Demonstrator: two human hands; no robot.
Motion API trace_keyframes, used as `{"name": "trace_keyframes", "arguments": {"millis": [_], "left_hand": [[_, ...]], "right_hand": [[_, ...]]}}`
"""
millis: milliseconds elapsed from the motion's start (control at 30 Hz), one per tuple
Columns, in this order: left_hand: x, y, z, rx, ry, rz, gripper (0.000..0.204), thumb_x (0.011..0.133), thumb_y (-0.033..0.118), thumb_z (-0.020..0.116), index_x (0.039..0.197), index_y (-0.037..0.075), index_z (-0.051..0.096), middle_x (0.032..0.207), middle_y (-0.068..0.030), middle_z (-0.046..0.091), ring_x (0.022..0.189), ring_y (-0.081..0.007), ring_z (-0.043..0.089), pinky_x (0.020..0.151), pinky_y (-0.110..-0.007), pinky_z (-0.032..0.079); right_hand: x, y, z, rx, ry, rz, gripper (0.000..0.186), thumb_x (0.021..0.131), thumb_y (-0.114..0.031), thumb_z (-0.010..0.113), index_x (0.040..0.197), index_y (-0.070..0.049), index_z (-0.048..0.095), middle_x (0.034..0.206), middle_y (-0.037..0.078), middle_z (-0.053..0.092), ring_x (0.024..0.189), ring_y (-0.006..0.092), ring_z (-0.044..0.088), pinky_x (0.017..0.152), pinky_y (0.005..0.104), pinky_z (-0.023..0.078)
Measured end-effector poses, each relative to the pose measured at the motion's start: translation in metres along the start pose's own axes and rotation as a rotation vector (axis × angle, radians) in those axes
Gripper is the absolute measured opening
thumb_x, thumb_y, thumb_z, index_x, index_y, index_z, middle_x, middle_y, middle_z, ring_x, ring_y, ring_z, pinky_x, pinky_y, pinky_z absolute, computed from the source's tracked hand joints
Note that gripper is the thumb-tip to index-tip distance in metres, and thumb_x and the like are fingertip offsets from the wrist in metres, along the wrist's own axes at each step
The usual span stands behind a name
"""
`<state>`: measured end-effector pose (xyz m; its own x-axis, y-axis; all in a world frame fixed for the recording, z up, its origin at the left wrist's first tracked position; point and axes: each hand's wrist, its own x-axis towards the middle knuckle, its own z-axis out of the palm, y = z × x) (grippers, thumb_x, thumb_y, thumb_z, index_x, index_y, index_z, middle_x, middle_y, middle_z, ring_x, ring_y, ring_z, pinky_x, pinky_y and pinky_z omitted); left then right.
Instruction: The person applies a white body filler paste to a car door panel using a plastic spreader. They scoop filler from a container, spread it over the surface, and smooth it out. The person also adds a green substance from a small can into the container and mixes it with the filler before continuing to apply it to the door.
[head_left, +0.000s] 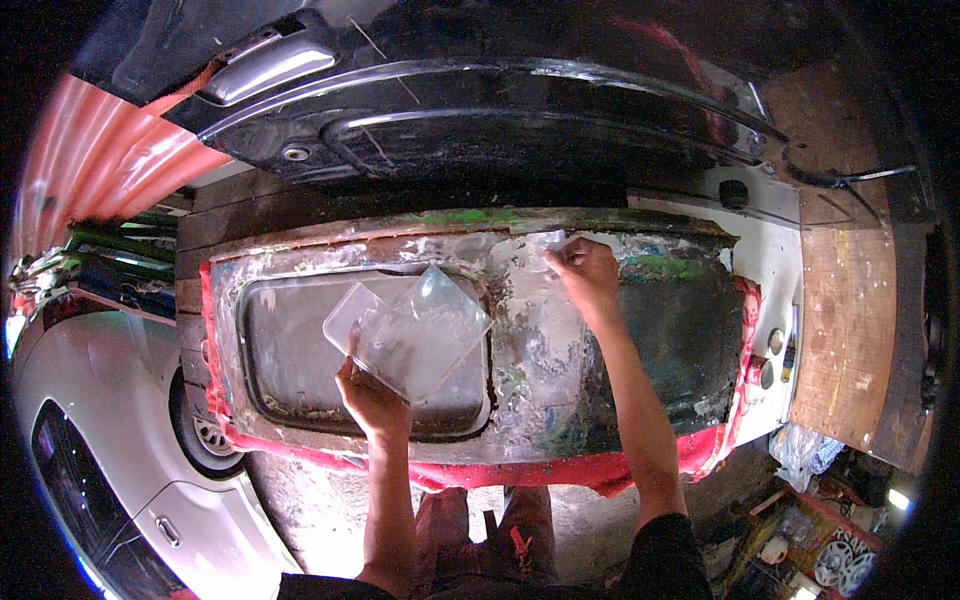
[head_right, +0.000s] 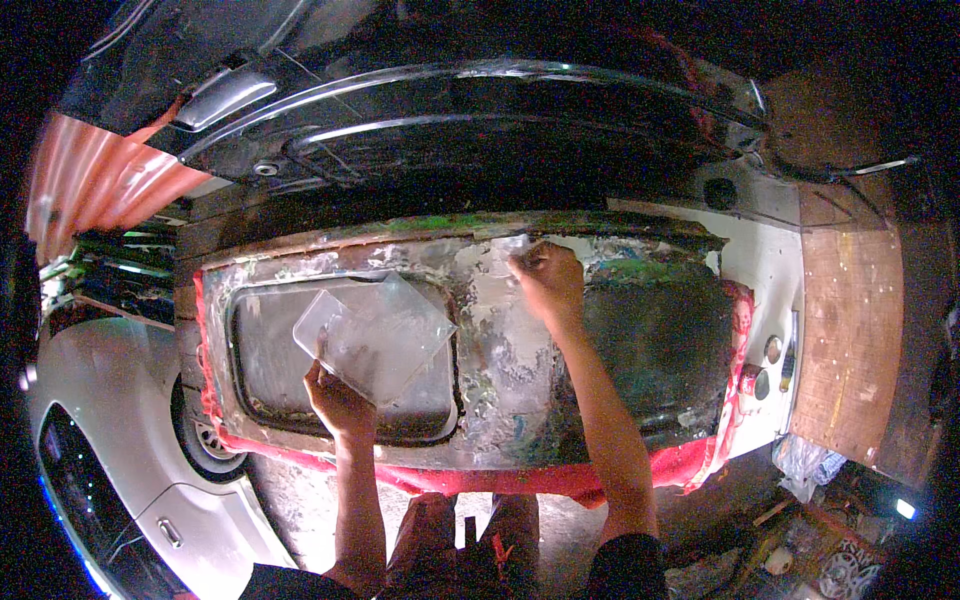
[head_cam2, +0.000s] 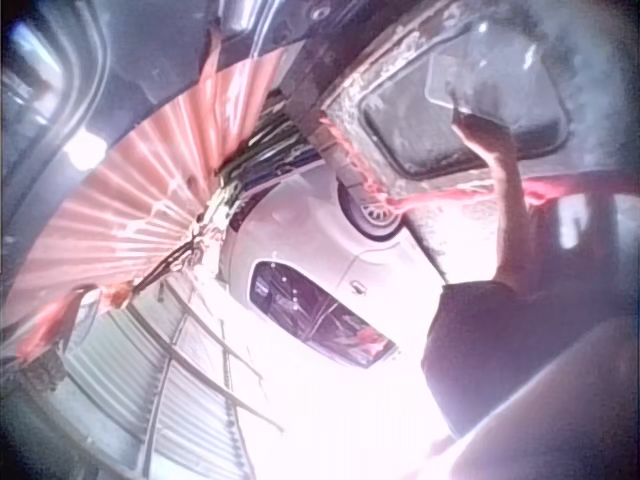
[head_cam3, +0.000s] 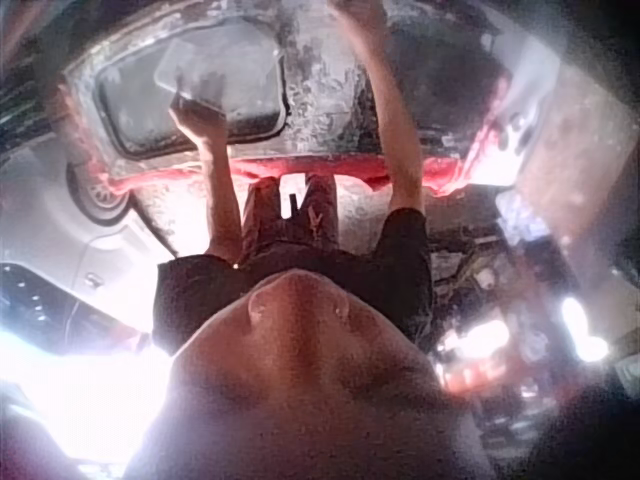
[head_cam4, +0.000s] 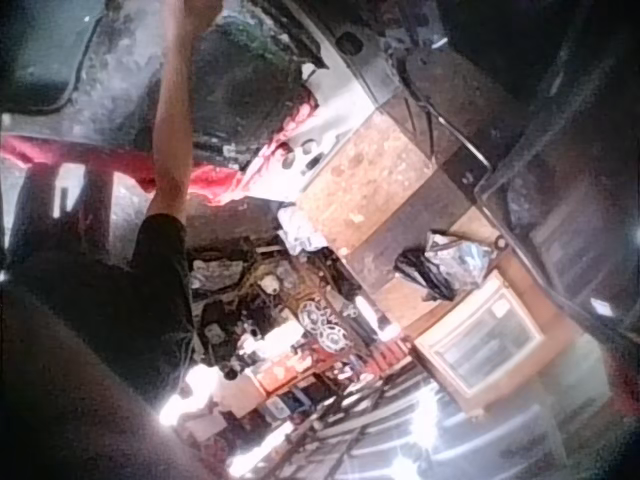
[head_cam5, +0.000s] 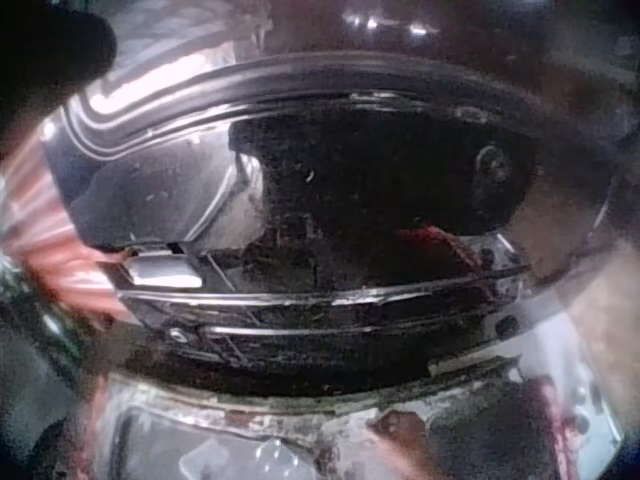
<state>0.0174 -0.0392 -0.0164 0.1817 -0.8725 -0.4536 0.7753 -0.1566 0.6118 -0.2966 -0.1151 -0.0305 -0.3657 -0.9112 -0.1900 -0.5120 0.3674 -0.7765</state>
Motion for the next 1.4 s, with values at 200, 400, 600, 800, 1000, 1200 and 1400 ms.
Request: {"name": "trace_keyframes", "arguments": {"millis": [200,400,600,800,1000,1200,1400], "left_hand": [[0.000,0.003,0.002,0.038,0.021,0.007,0.061,0.098,0.044,0.042,0.150,0.011,0.047,0.140,-0.0141,0.055,0.120,-0.0342,0.058,0.106,-0.055,0.046],[0.000,0.000,0.001,0.012,0.020,-0.010,0.062,0.098,0.043,0.041,0.151,0.011,0.045,0.139,-0.0144,0.055,0.118,-0.0336,0.059,0.105,-0.054,0.046],[0.003,0.000,-0.002,0.012,-0.007,-0.035,0.062,0.097,0.043,0.043,0.150,0.011,0.046,0.139,-0.0145,0.056,0.118,-0.0343,0.059,0.104,-0.054,0.047],[0.005,-0.002,-0.009,0.015,-0.018,-0.026,0.062,0.097,0.043,0.044,0.150,0.011,0.046,0.136,-0.0151,0.058,0.118,-0.0337,0.059,0.105,-0.053,0.046],[0.004,-0.003,-0.009,0.012,-0.060,-0.036,0.061,0.097,0.040,0.043,0.151,0.011,0.045,0.138,-0.0155,0.056,0.121,-0.0330,0.058,0.106,-0.054,0.045],[0.002,0.004,-0.001,-0.011,-0.040,-0.027,0.059,0.098,0.039,0.041,0.151,0.011,0.045,0.140,-0.0145,0.056,0.122,-0.0331,0.057,0.106,-0.054,0.046],[0.002,0.000,-0.004,0.018,-0.009,-0.009,0.061,0.099,0.041,0.042,0.151,0.010,0.045,0.142,-0.0148,0.054,0.124,-0.0332,0.056,0.107,-0.053,0.045]], "right_hand": [[-0.001,0.026,-0.032,0.304,0.038,0.110,0.019,0.085,-0.013,0.078,0.078,-0.004,0.063,0.074,0.005,0.069,0.061,0.0138,0.062,0.059,0.0301,0.047],[-0.012,-0.016,-0.019,0.523,-0.075,0.212,0.019,0.085,-0.018,0.078,0.085,-0.003,0.066,0.075,0.006,0.070,0.064,0.0162,0.065,0.062,0.0322,0.049],[-0.004,0.009,0.003,0.110,-0.013,0.020,0.027,0.092,-0.022,0.073,0.077,-0.001,0.064,0.062,0.004,0.063,0.051,0.0114,0.056,0.047,0.0308,0.039],[-0.005,0.019,-0.026,-0.195,0.274,-0.153,0.024,0.088,-0.023,0.074,0.078,-0.005,0.063,0.058,0.009,0.062,0.051,0.0218,0.063,0.048,0.0370,0.045],[-0.033,-0.025,0.000,-0.692,0.330,-0.261,0.016,0.085,-0.019,0.073,0.092,-0.009,0.064,0.069,0.012,0.068,0.060,0.0325,0.069,0.055,0.0439,0.054],[-0.038,-0.026,0.030,-0.625,0.176,-0.436,0.020,0.083,-0.017,0.073,0.098,-0.009,0.064,0.075,0.012,0.069,0.065,0.0309,0.069,0.056,0.0425,0.054],[-0.047,-0.040,0.021,-0.492,0.019,-0.693,0.012,0.088,-0.014,0.069,0.094,-0.005,0.064,0.073,0.011,0.067,0.064,0.0292,0.068,0.056,0.0408,0.052]]}}
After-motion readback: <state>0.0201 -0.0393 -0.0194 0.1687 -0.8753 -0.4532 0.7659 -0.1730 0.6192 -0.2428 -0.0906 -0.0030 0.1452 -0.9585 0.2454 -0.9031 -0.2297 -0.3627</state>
